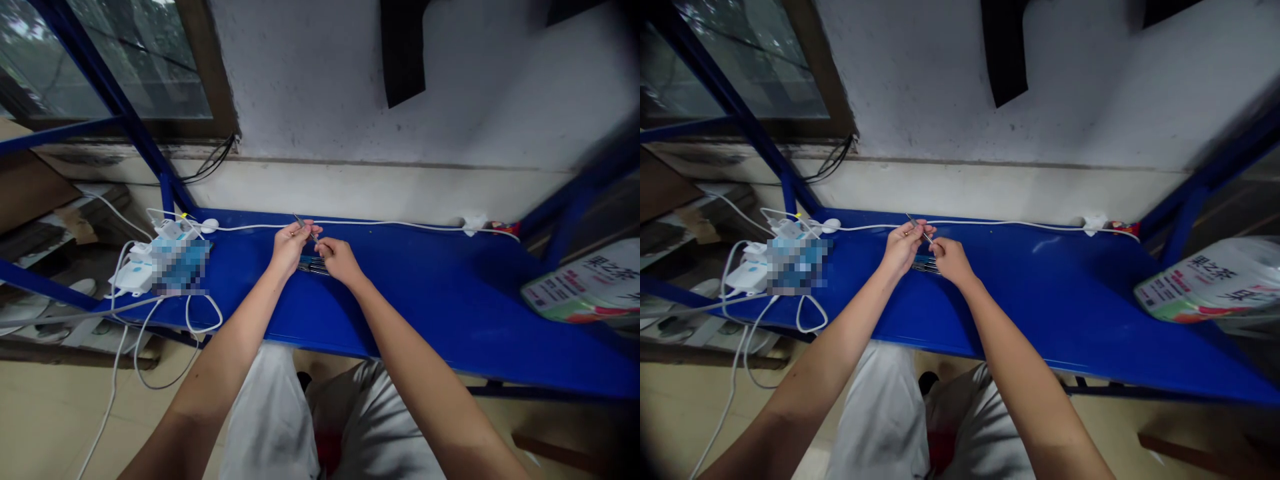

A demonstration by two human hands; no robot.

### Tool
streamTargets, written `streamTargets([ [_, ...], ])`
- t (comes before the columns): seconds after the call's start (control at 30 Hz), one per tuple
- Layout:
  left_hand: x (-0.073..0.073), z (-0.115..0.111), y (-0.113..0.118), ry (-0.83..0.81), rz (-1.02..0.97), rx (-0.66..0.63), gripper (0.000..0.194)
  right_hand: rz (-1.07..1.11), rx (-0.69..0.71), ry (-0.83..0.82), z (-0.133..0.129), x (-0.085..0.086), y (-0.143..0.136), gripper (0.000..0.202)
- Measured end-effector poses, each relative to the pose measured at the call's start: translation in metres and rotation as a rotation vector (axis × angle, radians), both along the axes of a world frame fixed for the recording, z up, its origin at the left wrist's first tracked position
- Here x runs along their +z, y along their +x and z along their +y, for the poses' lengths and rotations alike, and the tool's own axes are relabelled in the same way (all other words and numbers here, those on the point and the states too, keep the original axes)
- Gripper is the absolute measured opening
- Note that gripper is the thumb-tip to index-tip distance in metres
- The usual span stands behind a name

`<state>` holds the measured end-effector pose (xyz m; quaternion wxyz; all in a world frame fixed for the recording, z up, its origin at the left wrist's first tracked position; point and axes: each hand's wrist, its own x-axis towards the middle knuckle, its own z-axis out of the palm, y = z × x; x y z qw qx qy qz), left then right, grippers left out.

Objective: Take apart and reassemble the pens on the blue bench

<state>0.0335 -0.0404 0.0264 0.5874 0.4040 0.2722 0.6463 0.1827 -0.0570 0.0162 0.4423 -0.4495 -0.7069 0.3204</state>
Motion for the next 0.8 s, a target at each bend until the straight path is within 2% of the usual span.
streamTargets([
  [0.13, 0.003, -0.002, -0.003, 0.021, -0.013, -0.066, 0.024, 0.279, 0.149, -0.282, -0.001, 0.006, 0.005, 0.023],
  [0.27, 0.007, -0.006, -0.002, 0.028, -0.029, -0.109, 0.021, 0.515, 0.301, -0.499, -0.008, 0.014, 0.010, 0.027],
  [0.33, 0.009, -0.007, -0.002, 0.020, -0.044, -0.107, 0.021, 0.595, 0.327, -0.580, -0.010, 0.019, 0.012, 0.027],
  [0.57, 0.005, -0.001, -0.004, -0.024, 0.038, 0.024, 0.019, 0.922, 0.193, -0.575, -0.004, 0.030, 0.024, 0.022],
  [0.8, 0.005, -0.003, -0.005, -0.033, 0.044, -0.024, 0.020, 0.978, 0.252, -0.476, -0.010, 0.030, 0.027, 0.041],
])
